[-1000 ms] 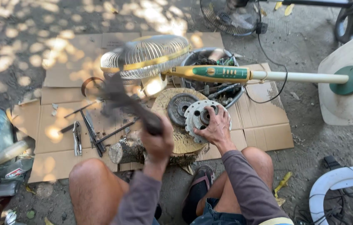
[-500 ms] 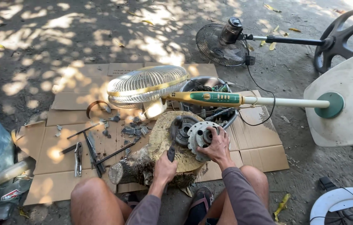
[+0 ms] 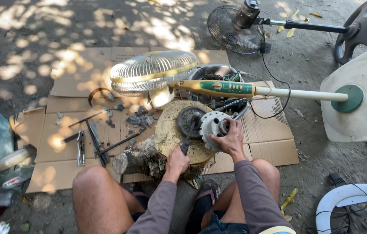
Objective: Disassembling a metal mechanical component using a hammer and a metal punch on a wooden stump
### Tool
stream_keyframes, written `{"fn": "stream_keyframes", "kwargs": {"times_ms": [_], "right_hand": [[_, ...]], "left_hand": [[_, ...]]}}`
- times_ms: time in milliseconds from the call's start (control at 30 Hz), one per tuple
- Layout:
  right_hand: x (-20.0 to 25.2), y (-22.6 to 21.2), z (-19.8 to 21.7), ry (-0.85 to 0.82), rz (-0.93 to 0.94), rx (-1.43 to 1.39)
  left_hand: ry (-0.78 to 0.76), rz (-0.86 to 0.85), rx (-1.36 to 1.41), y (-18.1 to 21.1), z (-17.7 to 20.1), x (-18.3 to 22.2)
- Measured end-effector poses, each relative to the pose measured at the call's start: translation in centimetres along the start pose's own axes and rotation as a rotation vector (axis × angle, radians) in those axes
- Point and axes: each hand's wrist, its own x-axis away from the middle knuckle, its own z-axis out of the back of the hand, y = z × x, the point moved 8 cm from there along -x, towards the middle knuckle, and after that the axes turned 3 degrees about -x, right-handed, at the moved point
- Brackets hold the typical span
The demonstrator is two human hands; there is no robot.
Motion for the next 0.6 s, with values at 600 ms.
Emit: {"fn": "stream_keyframes", "kwargs": {"times_ms": [600], "right_hand": [[1.9,-5.4,0.3,-0.214,0.16,0.338]], "left_hand": [[0.083,-0.042,0.301,1.1,2.5,7.4]]}}
